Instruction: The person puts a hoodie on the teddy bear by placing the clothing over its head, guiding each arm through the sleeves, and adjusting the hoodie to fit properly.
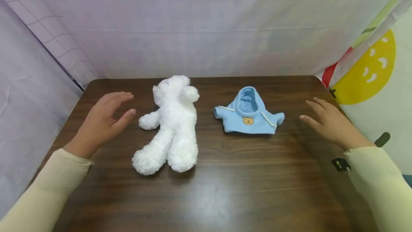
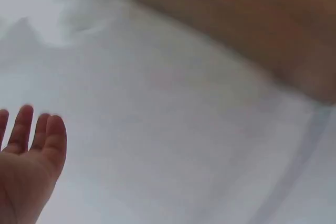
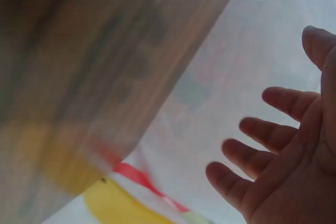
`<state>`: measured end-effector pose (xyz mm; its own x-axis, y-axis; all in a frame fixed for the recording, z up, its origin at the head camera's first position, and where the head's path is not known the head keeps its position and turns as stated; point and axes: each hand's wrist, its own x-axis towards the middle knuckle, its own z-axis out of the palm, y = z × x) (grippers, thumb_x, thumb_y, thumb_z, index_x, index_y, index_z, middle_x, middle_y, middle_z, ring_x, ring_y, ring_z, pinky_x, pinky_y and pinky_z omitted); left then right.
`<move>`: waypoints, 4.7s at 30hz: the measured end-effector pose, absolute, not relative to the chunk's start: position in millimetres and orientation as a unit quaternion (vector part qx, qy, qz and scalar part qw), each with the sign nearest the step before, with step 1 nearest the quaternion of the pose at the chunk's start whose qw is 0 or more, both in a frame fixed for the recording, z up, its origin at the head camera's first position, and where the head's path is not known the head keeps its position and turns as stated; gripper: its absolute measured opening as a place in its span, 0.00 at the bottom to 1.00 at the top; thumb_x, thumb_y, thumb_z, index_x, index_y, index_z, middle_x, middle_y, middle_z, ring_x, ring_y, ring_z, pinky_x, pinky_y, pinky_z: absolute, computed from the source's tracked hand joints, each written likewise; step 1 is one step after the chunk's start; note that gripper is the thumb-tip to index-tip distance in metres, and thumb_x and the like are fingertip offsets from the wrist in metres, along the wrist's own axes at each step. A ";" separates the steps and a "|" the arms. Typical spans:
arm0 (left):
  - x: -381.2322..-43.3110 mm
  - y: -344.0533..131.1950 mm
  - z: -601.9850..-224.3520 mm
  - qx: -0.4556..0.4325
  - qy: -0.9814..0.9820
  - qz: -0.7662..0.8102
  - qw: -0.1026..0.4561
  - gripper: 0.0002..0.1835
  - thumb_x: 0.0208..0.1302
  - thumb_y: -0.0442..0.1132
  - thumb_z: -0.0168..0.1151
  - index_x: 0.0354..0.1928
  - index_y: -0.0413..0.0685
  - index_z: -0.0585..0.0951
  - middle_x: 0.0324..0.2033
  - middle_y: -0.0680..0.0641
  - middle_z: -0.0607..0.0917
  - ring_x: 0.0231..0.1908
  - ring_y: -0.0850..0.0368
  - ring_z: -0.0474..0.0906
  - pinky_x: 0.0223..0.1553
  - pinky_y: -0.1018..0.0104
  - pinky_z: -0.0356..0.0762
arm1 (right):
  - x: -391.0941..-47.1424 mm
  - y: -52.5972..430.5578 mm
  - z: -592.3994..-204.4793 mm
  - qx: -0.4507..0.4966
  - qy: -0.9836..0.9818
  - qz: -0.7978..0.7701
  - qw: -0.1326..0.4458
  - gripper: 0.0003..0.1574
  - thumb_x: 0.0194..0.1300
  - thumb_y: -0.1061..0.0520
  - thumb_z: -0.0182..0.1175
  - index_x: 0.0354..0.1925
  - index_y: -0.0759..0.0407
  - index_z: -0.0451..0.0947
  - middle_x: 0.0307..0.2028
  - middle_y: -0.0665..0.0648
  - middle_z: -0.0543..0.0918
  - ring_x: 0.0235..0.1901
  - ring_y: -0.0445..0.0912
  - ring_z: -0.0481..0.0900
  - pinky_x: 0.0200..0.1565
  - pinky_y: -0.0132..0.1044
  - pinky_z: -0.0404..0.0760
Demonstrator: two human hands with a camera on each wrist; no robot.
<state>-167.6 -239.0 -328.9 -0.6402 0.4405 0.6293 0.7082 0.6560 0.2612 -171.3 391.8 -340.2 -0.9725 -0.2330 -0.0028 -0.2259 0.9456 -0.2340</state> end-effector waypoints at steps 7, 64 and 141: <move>-178.0 -126.2 -242.7 -0.445 -0.849 -0.187 0.214 0.22 0.68 0.45 0.63 0.58 0.39 0.78 0.53 0.41 0.80 0.54 0.44 0.76 0.55 0.49 0.72 | -190.6 360.7 -319.7 -0.140 0.982 -0.117 0.042 0.45 0.73 0.39 0.54 0.71 0.70 0.59 0.68 0.75 0.61 0.66 0.70 0.59 0.63 0.68 0.57; -257.9 29.6 -279.4 -0.233 -0.954 -0.180 -0.052 0.07 0.71 0.39 0.52 0.36 0.48 0.78 0.35 0.49 0.81 0.36 0.55 0.75 0.38 0.61 0.74 | -243.7 261.3 -297.0 -0.123 0.965 -0.229 -0.045 0.14 0.76 0.54 0.51 0.49 0.65 0.71 0.37 0.65 0.77 0.34 0.57 0.73 0.35 0.50 0.74; -194.3 -119.6 -324.8 -0.264 -0.891 -0.334 -0.158 0.07 0.76 0.41 0.53 0.42 0.45 0.74 0.26 0.48 0.72 0.28 0.54 0.70 0.32 0.61 0.69 | -206.3 187.1 -309.0 -0.266 0.920 -0.239 0.162 0.13 0.72 0.52 0.56 0.52 0.55 0.75 0.33 0.53 0.80 0.31 0.46 0.76 0.35 0.42 0.76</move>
